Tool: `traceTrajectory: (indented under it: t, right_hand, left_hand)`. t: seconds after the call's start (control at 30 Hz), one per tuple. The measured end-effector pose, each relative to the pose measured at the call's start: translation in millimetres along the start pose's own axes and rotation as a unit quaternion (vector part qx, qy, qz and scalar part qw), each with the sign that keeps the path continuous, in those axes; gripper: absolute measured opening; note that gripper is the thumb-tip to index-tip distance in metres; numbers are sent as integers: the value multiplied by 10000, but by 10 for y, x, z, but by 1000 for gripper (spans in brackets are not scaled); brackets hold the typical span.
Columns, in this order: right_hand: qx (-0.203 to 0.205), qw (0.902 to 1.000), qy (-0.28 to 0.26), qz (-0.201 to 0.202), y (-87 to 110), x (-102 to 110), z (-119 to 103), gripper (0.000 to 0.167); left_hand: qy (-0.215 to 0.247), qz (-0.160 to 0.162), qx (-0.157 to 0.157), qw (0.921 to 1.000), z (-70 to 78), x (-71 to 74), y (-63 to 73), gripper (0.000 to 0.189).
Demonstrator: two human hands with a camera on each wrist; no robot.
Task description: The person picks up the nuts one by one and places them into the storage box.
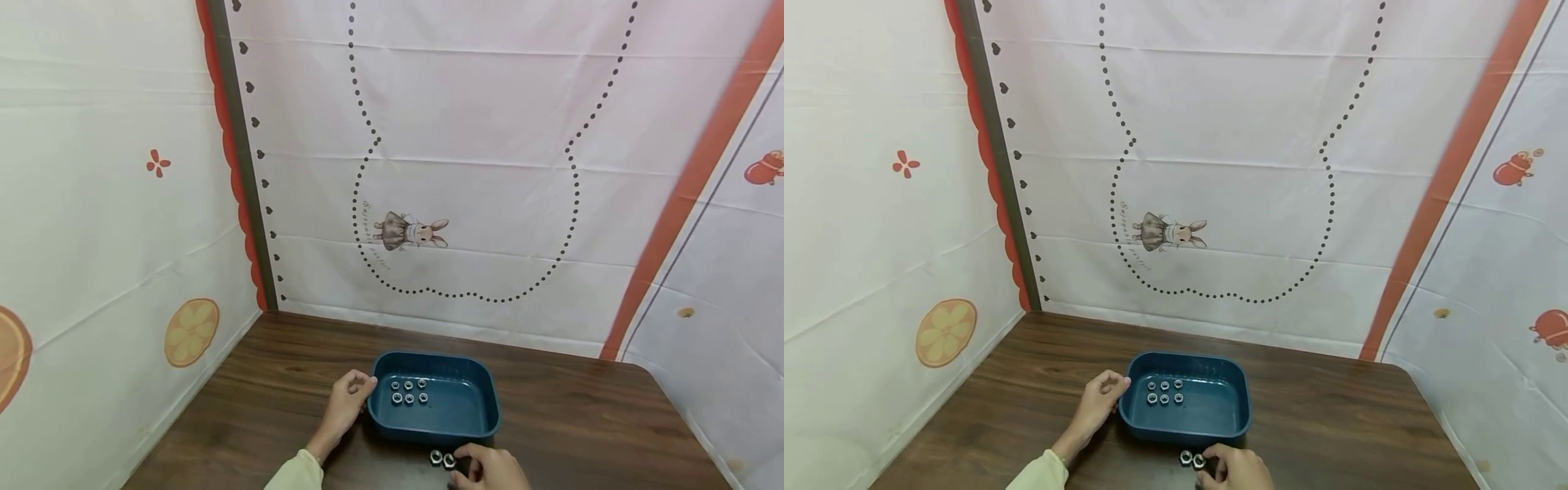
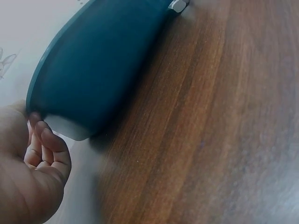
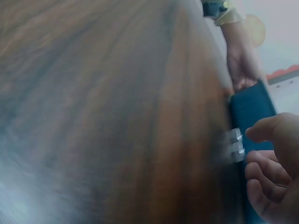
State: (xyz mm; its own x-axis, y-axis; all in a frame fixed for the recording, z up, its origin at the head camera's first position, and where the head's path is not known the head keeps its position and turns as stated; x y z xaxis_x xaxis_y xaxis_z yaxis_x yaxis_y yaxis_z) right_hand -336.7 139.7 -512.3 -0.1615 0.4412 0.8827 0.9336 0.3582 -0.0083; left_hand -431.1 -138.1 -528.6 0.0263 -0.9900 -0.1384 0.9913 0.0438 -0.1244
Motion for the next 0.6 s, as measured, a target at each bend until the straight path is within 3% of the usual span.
traceTrajectory:
  t: [0.13, 0.6]
  right_hand:
    - [-313, 9991, 260, 129, -32, -66, 66, 31]
    - [-369, 9980, 282, 418, -88, -112, 91, 24]
  left_hand:
    - [0, 36, -12, 10000, 11, 6, -13, 25]
    - [9, 76, -2, 10000, 22, 1, -8, 23]
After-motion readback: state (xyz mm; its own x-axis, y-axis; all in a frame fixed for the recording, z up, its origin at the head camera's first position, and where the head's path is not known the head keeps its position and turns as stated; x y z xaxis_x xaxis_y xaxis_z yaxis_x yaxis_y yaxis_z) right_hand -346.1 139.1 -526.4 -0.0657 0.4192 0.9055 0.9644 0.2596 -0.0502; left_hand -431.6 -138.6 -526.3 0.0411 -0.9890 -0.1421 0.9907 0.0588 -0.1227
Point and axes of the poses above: each hand's wrist, its own y-axis away from the middle knuckle, its own x-axis out of the back of the hand, z = x × y, the point moved 8 cm from there along -y, towards the middle knuckle, and after that the axes turned 14 degrees about y, right-handed, at the moved point
